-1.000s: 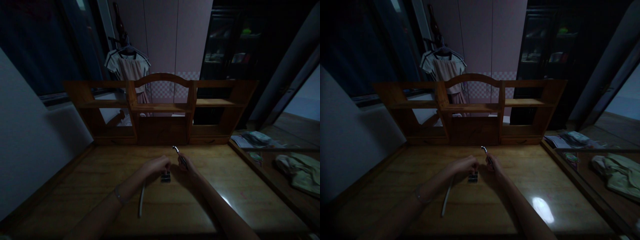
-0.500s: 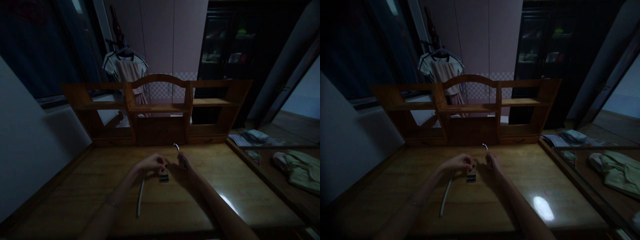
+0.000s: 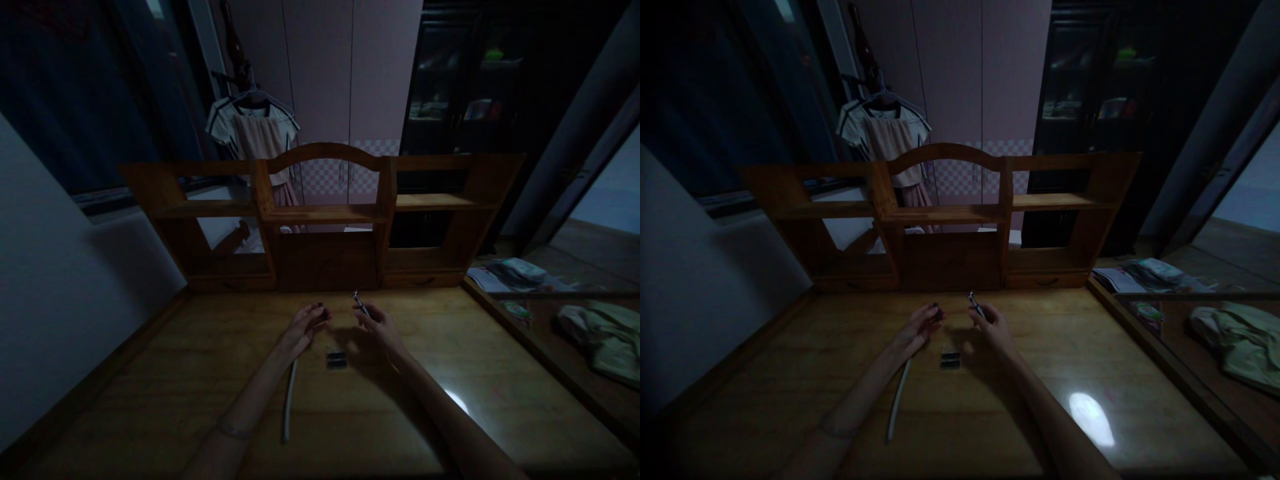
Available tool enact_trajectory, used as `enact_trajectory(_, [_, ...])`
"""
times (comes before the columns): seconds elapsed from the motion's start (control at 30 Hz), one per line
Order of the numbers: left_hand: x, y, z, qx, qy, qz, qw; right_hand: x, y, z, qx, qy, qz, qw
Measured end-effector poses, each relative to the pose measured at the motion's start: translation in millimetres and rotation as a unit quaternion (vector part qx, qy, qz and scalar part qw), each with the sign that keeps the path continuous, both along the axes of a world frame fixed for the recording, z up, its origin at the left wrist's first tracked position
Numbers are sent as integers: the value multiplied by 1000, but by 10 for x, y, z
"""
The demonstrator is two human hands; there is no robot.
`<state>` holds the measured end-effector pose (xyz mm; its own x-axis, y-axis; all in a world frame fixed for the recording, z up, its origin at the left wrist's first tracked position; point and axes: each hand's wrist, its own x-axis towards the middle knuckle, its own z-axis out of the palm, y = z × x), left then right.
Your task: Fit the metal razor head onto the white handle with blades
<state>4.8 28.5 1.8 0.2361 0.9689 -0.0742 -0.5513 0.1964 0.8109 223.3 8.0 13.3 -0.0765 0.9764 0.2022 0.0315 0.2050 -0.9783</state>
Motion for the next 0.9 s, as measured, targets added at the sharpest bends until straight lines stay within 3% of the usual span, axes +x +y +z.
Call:
enact_trajectory(0.23, [-9, 10, -59, -1, 3, -43, 999, -44, -105, 134, -26, -22, 77, 996])
enact_trajectory(0.57, [-18, -92, 33, 15, 46, -119, 992, -87, -196, 199, -35, -78, 156, 984])
enact_trajectory(0.9, [-10, -92, -14, 39, 82, -138, 986, -86, -194, 145, -38, -123, 151, 980])
